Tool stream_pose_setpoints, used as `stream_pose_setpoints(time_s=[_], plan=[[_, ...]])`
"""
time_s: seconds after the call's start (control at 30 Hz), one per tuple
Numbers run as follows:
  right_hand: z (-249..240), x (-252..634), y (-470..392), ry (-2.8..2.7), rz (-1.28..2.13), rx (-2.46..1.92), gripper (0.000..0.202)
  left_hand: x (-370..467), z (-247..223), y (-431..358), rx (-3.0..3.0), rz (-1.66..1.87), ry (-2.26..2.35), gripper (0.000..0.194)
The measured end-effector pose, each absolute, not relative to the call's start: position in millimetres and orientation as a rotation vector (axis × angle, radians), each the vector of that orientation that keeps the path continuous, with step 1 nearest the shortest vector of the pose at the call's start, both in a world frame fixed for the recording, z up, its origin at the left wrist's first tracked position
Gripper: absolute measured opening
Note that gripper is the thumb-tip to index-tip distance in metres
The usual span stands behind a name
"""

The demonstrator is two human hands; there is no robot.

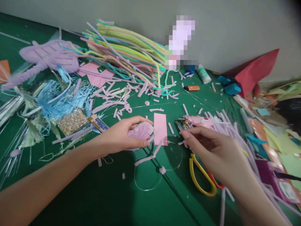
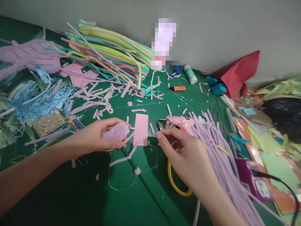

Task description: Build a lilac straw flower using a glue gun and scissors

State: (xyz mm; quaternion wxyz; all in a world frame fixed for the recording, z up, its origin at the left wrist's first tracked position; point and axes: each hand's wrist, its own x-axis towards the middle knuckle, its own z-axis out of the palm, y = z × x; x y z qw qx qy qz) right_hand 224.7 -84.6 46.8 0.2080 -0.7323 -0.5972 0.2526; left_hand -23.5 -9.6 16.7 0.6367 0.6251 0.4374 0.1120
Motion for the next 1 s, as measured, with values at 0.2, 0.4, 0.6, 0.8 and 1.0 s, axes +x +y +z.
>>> stream_pose_setpoints(time_s=[0.2, 0.4, 0.6, 0.8, 1.0], plan=[[42.4, 202.1, -72.6, -1.628, 0.842, -1.855, 0.025, -23.1, 12.9, -9.1, 1.263, 0.325, 0.911, 0.062], [48.0, 210.7, -72.5, -1.620, 0.647, -1.964, 0.028, -26.1, 6.2, -7.7, 1.055, 0.383, 0.843, 0.051], [65.0, 251.0, -87.7, -1.602, 0.201, -2.458, 0.049, -23.9, 4.9, -8.9, 1.160, 0.399, 0.861, 0.051], [61.2, 272.1, -88.7, -1.738, 0.236, -2.541, 0.048, -22.6, 10.9, -9.2, 1.279, 0.284, 0.880, 0.060], [45.2, 291.2, -87.1, -1.877, -0.007, -2.500, 0.052, -20.6, 14.5, -10.3, 1.304, 0.291, 0.936, 0.058]])
